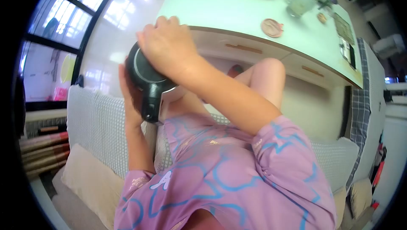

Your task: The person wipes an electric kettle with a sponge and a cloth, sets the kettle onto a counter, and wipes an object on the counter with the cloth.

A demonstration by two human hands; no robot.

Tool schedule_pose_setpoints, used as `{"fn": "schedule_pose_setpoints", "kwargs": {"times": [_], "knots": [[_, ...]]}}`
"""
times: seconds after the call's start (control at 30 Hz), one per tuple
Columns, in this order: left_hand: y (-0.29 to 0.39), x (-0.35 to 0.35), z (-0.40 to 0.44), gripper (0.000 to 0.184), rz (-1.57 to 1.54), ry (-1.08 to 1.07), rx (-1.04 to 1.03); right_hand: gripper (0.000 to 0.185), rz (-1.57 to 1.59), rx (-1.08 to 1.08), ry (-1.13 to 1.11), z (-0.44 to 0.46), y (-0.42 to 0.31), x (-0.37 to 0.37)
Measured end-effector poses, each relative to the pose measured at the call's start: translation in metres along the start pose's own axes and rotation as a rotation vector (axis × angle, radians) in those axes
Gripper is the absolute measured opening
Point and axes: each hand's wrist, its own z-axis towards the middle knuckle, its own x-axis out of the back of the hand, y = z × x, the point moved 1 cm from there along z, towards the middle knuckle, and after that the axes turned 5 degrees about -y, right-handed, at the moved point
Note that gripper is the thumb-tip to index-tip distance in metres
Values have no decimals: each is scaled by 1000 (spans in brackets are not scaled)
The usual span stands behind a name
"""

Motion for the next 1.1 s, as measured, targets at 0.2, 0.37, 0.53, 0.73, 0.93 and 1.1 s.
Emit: {"fn": "schedule_pose_setpoints", "kwargs": {"times": [0.2,0.37,0.53,0.73,0.93,1.1], "knots": [[-22,4,-10,108,40,-31,99,29,27,-25,26,-3,-6,6],[-67,21,-52,87,139,16,375,29,55,-8,-21,-5,-15,5],[-27,27,-16,76,-210,357,178,27,49,16,-24,-6,-38,-3],[62,-9,61,66,-227,299,128,38,51,-21,-79,-2,-35,0],[-32,49,60,36,1198,-87,-340,55,115,-58,-100,-10,-23,3],[-62,33,40,27,1048,-208,-73,49,52,-65,-46,-9,-24,-2]]}}
